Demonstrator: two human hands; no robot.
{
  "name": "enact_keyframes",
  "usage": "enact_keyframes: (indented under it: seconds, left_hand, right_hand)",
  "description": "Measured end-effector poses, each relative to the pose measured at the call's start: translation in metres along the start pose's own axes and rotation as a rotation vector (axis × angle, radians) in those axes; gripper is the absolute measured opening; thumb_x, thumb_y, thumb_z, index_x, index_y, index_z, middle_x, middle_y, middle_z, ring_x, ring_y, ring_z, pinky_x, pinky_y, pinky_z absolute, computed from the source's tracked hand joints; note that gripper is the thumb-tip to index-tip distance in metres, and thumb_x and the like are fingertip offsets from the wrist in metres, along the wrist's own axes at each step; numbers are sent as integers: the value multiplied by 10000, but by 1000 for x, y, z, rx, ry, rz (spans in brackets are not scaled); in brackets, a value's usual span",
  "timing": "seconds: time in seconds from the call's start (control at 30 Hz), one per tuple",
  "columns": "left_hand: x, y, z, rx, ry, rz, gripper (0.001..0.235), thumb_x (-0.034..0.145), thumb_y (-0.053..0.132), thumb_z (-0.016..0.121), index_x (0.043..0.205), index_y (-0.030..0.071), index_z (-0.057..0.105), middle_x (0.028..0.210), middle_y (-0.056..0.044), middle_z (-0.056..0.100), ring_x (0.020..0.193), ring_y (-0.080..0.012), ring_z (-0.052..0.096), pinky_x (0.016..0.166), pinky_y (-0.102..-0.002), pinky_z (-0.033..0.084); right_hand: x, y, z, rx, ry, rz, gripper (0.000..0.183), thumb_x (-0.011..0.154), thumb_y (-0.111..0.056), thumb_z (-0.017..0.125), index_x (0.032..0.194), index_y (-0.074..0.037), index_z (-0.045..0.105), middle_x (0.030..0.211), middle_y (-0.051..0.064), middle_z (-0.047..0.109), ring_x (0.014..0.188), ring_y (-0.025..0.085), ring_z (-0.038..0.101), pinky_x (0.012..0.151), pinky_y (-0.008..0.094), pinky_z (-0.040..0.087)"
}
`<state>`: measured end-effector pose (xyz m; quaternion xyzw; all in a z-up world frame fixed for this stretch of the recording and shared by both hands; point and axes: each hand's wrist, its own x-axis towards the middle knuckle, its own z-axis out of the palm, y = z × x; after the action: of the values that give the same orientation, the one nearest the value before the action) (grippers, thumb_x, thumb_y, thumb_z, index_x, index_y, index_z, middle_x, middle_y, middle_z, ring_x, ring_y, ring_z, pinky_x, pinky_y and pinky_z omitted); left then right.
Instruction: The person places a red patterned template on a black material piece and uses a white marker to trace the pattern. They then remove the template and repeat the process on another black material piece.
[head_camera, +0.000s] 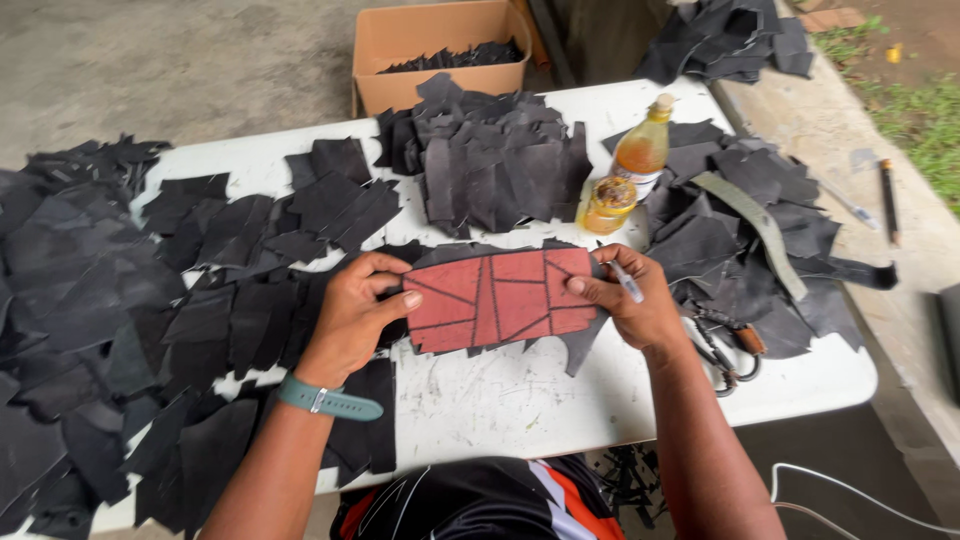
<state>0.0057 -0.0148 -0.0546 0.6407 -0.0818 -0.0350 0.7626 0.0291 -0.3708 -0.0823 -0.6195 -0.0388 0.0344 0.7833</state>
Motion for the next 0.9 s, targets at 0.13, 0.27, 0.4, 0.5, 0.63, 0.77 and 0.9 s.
enact_keyframes:
  seconds: [0.13, 0.27, 0.4, 0.5, 0.63, 0.77, 0.9]
  left_hand:
    - [-6, 4, 4, 97, 25, 57, 360, 839, -105, 740, 1166, -35, 606, 1002, -162, 738, 901, -148, 722, 774, -262, 602]
    - [-8, 10, 10, 84, 3, 106, 352, 847, -106, 733, 1166, -31, 604, 1019, -156, 740, 915, -141, 726, 767, -252, 607]
    - [-11, 14, 9, 155, 12, 102, 352, 845, -95, 735, 1169, -27, 614, 1016, -157, 753, 907, -138, 732, 761, -253, 620]
    - [-9, 12, 9, 143, -5, 107, 354, 846, -95, 732, 1172, -28, 612, 1019, -163, 758, 917, -142, 739, 772, -261, 628]
    - [-7, 6, 5, 160, 25, 38, 372, 843, -102, 749, 1188, -44, 619, 1013, -195, 747, 888, -171, 722, 769, -288, 598]
    - [-4, 2, 2, -30, 2, -39, 382, 827, -85, 741, 1179, -37, 600, 1026, -198, 746, 904, -197, 744, 808, -324, 629]
    - [-1, -2, 0, -74, 12, -75, 368, 822, -88, 733, 1160, -33, 598, 1025, -195, 745, 913, -201, 752, 822, -333, 639]
  right_hand:
    - [-12, -6, 2, -194, 55, -120, 258, 810, -36, 854, 1003, -10, 684, 871, 37, 739, 756, 73, 653, 669, 219, 539]
    - [-19, -16, 2, -230, 49, -153, 264, 802, -75, 859, 996, -24, 687, 863, 25, 740, 755, 66, 658, 666, 224, 547]
    - [-18, -18, 5, -215, 48, -128, 271, 794, -75, 860, 1003, -29, 694, 853, 40, 742, 750, 84, 671, 658, 234, 552]
    - [-18, -16, 1, -195, 40, -98, 277, 791, -66, 858, 1008, -31, 689, 863, 47, 747, 758, 94, 679, 660, 246, 562]
    - [-15, -9, -2, -124, 24, -71, 299, 788, -43, 855, 1027, -15, 678, 895, 65, 741, 777, 109, 675, 667, 265, 565]
    - [-11, -8, -2, -9, -32, -16, 297, 791, -7, 832, 1038, -5, 667, 931, 88, 745, 827, 125, 702, 723, 268, 589]
    - [-10, -9, -1, 22, -28, 20, 293, 785, 13, 823, 1028, -4, 660, 924, 94, 747, 830, 133, 710, 736, 274, 604]
